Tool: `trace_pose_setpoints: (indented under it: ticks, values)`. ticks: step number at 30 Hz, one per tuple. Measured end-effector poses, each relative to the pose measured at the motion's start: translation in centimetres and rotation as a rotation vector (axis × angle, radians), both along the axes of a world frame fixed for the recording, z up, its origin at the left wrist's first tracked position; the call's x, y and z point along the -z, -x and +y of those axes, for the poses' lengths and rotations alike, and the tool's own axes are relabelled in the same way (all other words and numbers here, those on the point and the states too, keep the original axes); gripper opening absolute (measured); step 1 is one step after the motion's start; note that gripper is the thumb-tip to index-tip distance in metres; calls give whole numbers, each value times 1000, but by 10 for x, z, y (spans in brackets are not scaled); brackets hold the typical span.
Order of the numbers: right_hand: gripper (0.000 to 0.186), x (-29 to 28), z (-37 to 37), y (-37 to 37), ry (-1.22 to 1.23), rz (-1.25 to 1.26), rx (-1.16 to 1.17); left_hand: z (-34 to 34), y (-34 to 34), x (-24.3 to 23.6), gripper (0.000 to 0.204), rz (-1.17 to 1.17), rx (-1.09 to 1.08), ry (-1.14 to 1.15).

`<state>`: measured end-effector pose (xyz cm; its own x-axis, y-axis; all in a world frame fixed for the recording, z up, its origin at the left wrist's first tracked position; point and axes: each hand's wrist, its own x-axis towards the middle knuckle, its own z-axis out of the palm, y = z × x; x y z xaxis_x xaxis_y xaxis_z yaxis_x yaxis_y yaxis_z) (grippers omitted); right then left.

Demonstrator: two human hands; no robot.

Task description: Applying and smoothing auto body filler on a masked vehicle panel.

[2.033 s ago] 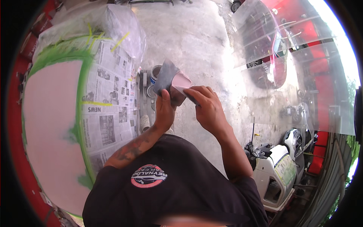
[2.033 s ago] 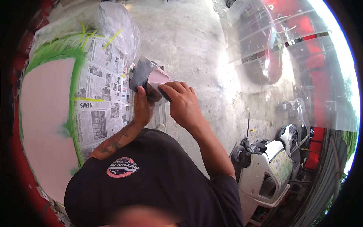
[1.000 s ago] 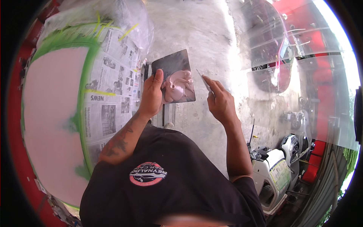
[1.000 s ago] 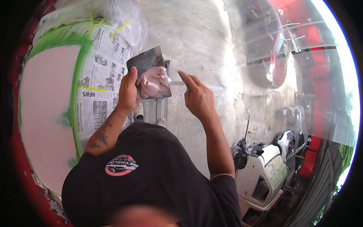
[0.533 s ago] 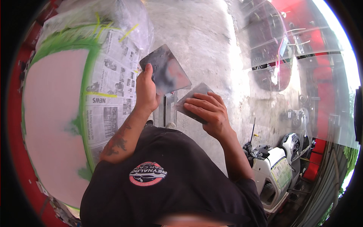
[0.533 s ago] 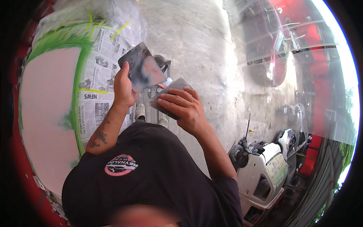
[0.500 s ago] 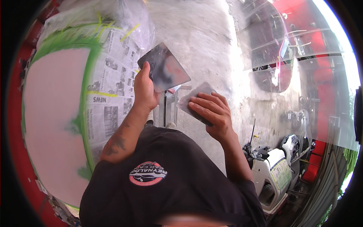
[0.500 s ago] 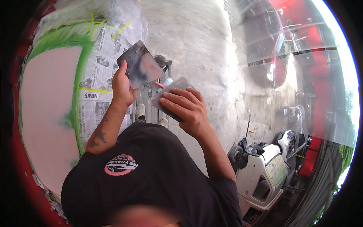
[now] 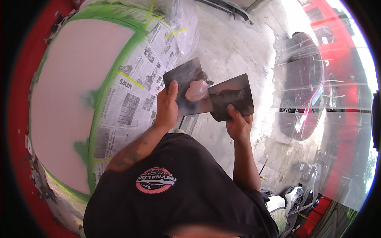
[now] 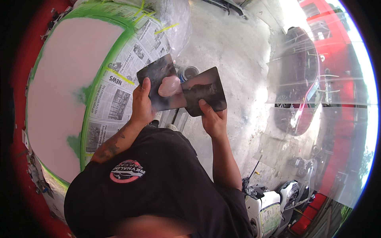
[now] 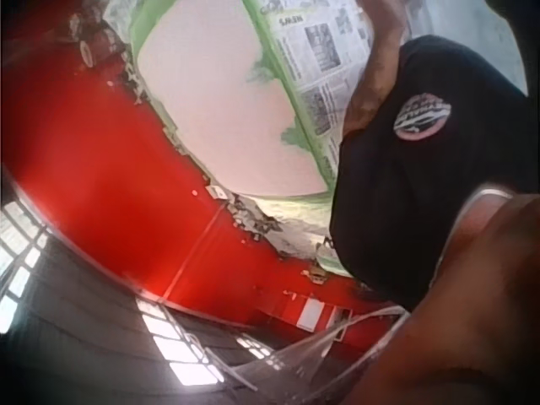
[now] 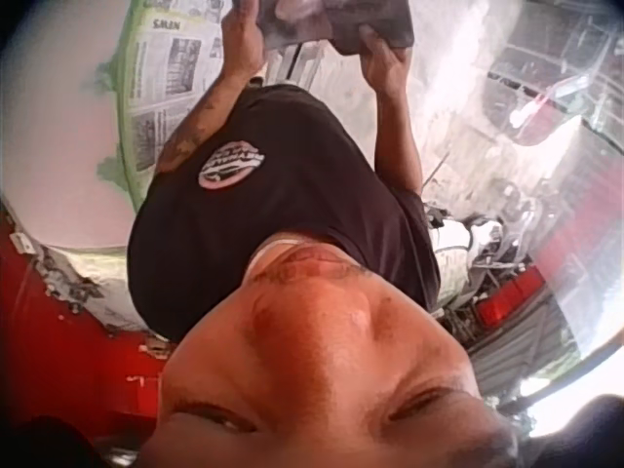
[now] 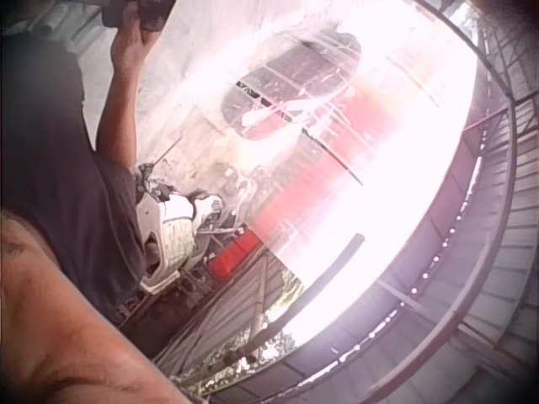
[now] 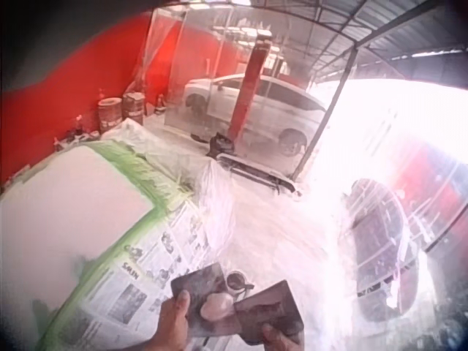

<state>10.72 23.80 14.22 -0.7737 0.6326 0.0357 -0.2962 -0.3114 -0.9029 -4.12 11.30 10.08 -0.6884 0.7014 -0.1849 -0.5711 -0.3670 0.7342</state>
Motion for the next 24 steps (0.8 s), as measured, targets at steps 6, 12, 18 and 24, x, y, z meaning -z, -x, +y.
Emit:
trace_pose_setpoints:
  ticks: [6,12,18,24]
  values:
    - [48,-4,7,0,-1163,-761,-428,-28,-21,-5,45,350,-287,113]
    - [44,-38,-5,21,-1598,-176,-419,-56,-63,-20,47,542,-196,363]
    - [47,-26,-30,-22,-1615,-19,-632,-78,-77,-17,38,-61,-654,57]
    - [46,-62,-63,-32,-1391,323,-400,-101,-86,-20,44,-461,-576,-245]
